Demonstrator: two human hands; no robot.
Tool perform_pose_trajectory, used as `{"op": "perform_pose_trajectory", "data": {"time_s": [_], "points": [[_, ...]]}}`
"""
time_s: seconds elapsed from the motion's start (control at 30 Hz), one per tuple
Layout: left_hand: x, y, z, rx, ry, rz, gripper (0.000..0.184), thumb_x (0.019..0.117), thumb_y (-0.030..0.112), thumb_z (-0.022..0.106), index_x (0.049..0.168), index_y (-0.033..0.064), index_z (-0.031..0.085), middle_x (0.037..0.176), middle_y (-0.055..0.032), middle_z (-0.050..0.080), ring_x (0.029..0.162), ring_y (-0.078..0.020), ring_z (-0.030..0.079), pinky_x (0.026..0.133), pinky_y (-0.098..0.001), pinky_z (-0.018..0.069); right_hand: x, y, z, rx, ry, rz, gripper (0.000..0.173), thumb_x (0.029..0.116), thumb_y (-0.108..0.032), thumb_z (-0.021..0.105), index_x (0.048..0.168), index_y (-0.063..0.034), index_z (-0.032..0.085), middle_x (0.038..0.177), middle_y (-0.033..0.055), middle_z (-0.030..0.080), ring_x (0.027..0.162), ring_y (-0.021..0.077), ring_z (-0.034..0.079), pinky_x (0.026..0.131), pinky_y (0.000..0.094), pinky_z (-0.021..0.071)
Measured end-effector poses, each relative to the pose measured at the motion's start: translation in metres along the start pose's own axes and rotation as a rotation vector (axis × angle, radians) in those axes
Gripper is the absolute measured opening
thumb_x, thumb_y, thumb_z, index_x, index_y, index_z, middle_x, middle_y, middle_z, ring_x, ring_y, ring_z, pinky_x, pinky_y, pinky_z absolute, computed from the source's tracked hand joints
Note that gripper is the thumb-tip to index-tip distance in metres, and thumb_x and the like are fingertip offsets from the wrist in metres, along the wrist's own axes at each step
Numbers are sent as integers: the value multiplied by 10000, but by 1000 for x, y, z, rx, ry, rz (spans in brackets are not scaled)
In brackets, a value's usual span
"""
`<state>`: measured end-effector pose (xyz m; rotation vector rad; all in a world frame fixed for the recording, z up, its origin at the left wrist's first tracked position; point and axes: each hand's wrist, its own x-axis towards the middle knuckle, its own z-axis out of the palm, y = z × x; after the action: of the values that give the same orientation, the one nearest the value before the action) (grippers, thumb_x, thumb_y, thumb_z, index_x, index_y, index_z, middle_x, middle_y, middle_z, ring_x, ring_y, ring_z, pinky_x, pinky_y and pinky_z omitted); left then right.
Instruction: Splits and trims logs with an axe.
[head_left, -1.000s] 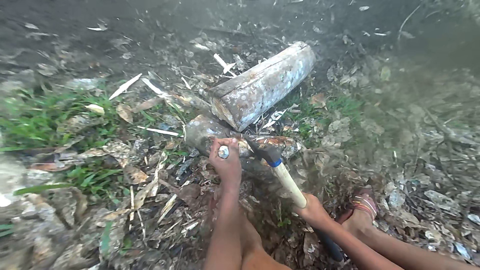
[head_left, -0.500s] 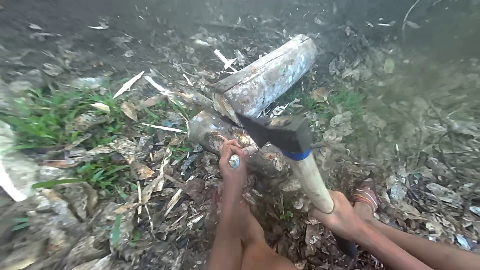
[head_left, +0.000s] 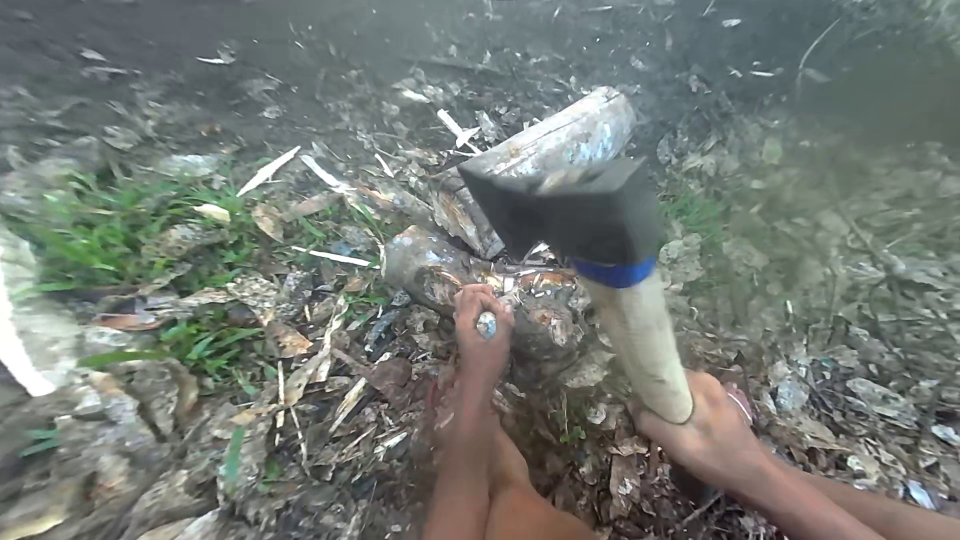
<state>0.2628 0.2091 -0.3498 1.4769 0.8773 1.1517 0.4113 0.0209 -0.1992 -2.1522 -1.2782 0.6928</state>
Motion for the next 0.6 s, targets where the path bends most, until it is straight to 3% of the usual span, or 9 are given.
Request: {"op": "perform_pose_trajectory", "data": {"time_s": [0.07,0.13,0.17,0.23,0.27,0.47,0.6], "points": [[1,3,3,9,-2,-8,125,882,167,641,788,140,563,1086,-27,595,1162,-162,531,1007,-342,433,0,-6,0,40,39,-36,224,772,-293,697,905,-114,684,706,-104,644,633,-118,579,574,102,486],[3,3,3,19,1,-11,129,879,175,637,781,139,561,1082,-31,595,1157,-168,528,1001,-357,421,-1,6,11,23,-9,30,215,765,-291,689,891,-116,687,693,-98,637,617,-90,582,565,137,493],[4,3,2,20,-1,-9,138,882,183,637,777,143,557,1076,-26,594,1153,-164,528,998,-353,426,0,19,20,0,-80,112,220,762,-296,685,892,-118,691,688,-76,633,608,-33,592,561,203,505],[3,0,1,1,-13,25,146,881,168,631,767,133,548,1049,-35,601,1126,-175,542,977,-361,448,5,52,42,-35,-284,328,261,790,-307,700,917,-79,683,732,30,637,667,155,630,630,421,532],[2,-1,0,-6,-24,37,142,890,167,629,777,137,548,1048,-29,604,1122,-172,552,972,-356,463,7,65,51,-45,-344,401,275,804,-319,707,920,-71,679,752,56,640,695,202,640,660,474,533],[8,-2,2,7,-29,26,139,897,142,607,776,135,539,1052,-23,604,1100,-149,561,947,-322,471,9,51,43,-97,-377,489,298,790,-370,717,941,-117,675,753,39,637,707,211,645,648,488,528],[14,-5,2,-35,5,19,167,896,155,616,752,153,531,1008,9,597,1070,-126,556,931,-304,464,9,29,20,-6,-237,362,263,750,-370,704,890,-148,676,693,-36,616,622,97,614,580,367,524]]}}
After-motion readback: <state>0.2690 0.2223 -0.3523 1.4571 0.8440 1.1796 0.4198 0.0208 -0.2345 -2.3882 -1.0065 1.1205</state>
